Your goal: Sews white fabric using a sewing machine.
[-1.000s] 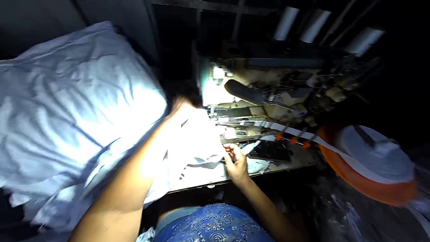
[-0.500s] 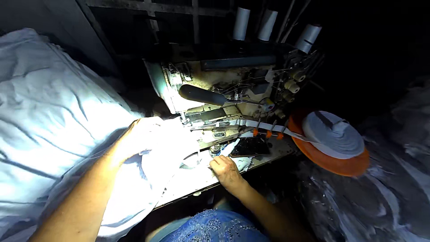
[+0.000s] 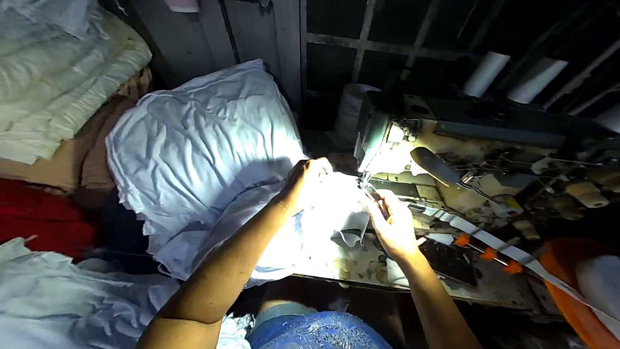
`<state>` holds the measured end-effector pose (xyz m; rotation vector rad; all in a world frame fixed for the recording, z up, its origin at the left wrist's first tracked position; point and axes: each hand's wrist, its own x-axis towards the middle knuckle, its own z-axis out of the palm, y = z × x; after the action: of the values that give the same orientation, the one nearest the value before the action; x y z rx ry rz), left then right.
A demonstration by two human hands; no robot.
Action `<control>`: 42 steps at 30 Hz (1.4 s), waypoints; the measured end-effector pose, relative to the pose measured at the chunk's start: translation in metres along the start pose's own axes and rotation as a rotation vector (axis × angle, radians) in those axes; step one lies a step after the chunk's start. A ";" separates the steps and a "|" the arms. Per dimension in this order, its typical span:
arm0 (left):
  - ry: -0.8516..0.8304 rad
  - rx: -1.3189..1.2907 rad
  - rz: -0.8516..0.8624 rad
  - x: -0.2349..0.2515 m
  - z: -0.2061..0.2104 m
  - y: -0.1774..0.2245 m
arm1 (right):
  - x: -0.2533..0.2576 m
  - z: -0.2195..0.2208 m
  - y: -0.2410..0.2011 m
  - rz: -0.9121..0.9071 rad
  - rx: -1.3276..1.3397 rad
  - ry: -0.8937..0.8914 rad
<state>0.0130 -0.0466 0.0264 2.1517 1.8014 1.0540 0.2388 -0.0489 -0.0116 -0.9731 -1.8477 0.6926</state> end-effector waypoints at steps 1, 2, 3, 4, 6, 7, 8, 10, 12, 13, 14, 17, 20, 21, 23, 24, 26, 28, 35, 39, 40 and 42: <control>0.039 0.037 0.025 -0.004 0.002 0.002 | 0.006 0.005 -0.004 0.004 -0.057 -0.053; 0.084 0.068 0.063 -0.007 0.003 0.004 | 0.011 0.010 -0.009 -0.004 -0.114 -0.097; 0.119 0.077 0.095 -0.009 0.004 0.006 | 0.014 0.015 -0.013 -0.016 -0.167 -0.132; 0.142 0.056 0.115 -0.011 0.005 0.006 | 0.017 0.021 -0.017 -0.022 -0.216 -0.157; 0.168 -0.040 0.120 -0.014 0.007 0.006 | 0.019 0.033 -0.023 -0.015 -0.285 -0.170; 0.167 -0.075 0.109 -0.016 0.008 0.006 | 0.019 0.040 -0.023 -0.023 -0.304 -0.149; 0.170 -0.104 0.094 -0.018 0.009 0.006 | 0.020 0.044 -0.024 -0.022 -0.313 -0.131; 0.163 -0.139 0.061 -0.023 0.012 0.008 | 0.021 0.051 -0.023 -0.041 -0.306 -0.072; 0.157 -0.165 0.049 -0.028 0.015 0.009 | 0.021 0.057 -0.021 -0.055 -0.317 -0.027; 0.157 -0.171 0.048 -0.031 0.017 0.010 | 0.020 0.060 -0.020 -0.057 -0.320 -0.009; 0.164 -0.174 0.051 -0.033 0.018 0.010 | 0.020 0.062 -0.018 -0.075 -0.316 0.019; 0.156 -0.158 0.041 -0.038 0.019 0.014 | 0.021 0.065 -0.015 -0.121 -0.305 0.074; 0.242 -0.041 0.176 -0.042 0.023 0.016 | 0.021 0.066 -0.018 -0.095 -0.355 0.048; 0.266 -0.013 0.212 -0.042 0.024 0.017 | 0.021 0.068 -0.016 -0.116 -0.365 0.056; 0.279 0.019 0.227 -0.041 0.024 0.014 | 0.021 0.067 -0.009 -0.177 -0.363 0.071; 0.266 0.024 0.227 -0.041 0.024 0.011 | 0.020 0.066 -0.007 -0.199 -0.364 0.077; 0.222 0.008 0.245 -0.039 0.020 0.005 | 0.016 0.061 -0.006 -0.201 -0.383 0.061; 0.173 -0.026 0.291 -0.038 0.016 0.003 | 0.013 0.058 -0.005 -0.189 -0.409 0.042; 0.141 -0.033 0.332 -0.039 0.016 0.010 | 0.017 0.065 -0.008 -0.206 -0.432 0.086; 0.078 -0.099 0.392 -0.041 0.004 0.004 | 0.017 0.060 -0.002 -0.263 -0.459 0.045; 0.075 -0.114 0.381 -0.040 -0.001 0.001 | 0.013 0.057 0.000 -0.265 -0.476 0.048; 0.156 -0.141 0.309 -0.030 -0.018 -0.017 | -0.001 0.048 0.004 -0.289 -0.446 0.084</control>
<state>-0.0119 -0.0754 0.0181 2.3674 1.4259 1.4062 0.1973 -0.0508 -0.0357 -0.9632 -2.0557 0.0610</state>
